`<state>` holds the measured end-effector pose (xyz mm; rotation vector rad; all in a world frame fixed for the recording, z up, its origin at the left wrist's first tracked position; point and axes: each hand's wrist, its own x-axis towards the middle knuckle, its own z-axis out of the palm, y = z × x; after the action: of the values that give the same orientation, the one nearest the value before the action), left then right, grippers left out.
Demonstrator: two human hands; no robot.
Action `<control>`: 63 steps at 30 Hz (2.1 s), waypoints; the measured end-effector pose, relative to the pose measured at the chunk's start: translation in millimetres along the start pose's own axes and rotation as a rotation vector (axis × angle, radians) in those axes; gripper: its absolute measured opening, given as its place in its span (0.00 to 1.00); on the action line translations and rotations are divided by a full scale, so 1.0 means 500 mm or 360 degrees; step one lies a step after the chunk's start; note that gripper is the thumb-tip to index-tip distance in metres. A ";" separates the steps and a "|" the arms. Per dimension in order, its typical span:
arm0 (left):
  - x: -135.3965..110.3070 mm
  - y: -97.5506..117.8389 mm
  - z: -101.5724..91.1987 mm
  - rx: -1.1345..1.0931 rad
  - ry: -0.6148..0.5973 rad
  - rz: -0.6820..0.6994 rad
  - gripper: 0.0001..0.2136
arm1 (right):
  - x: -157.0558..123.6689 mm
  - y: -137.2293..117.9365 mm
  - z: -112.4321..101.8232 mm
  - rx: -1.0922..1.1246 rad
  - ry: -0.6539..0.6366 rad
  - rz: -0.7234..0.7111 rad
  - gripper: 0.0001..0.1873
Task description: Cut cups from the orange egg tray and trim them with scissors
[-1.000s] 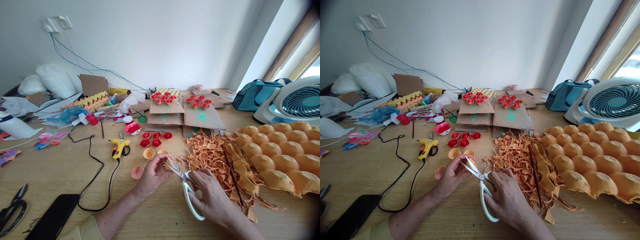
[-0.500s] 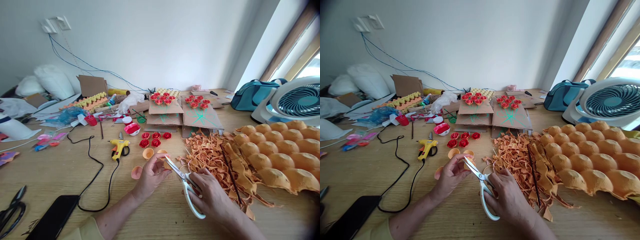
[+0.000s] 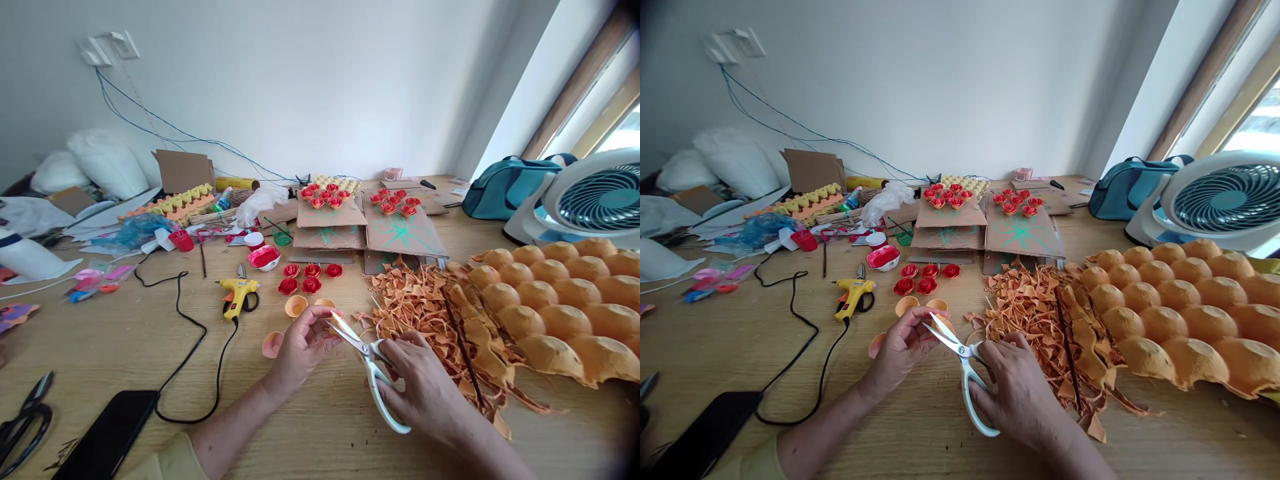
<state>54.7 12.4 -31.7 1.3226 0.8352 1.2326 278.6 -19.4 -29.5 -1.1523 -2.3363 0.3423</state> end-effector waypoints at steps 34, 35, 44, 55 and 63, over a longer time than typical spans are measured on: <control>0.002 -0.014 -0.006 0.0133 0.0121 0.0209 0.20 | -0.006 -0.001 0.004 -0.0093 -0.0073 -0.0047 0.12; 0.003 -0.013 -0.007 0.0115 0.0126 0.0201 0.20 | -0.007 -0.001 0.005 -0.0075 -0.0071 -0.0045 0.12; -0.008 0.006 -0.009 0.0990 -0.0211 0.0415 0.18 | -0.001 0.022 0.001 0.0171 0.0216 0.0343 0.17; 0.000 0.014 -0.005 0.0136 -0.0336 -0.0303 0.17 | 0.007 0.023 -0.023 0.1307 -0.0085 0.0800 0.22; 0.001 -0.003 -0.006 -0.1028 -0.0297 -0.0784 0.20 | 0.013 0.005 -0.029 0.1637 -0.0104 0.0768 0.27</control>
<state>52.1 14.0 -33.5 0.6411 0.5154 0.8592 284.8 -12.9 -16.2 -1.0954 -1.4763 1.5329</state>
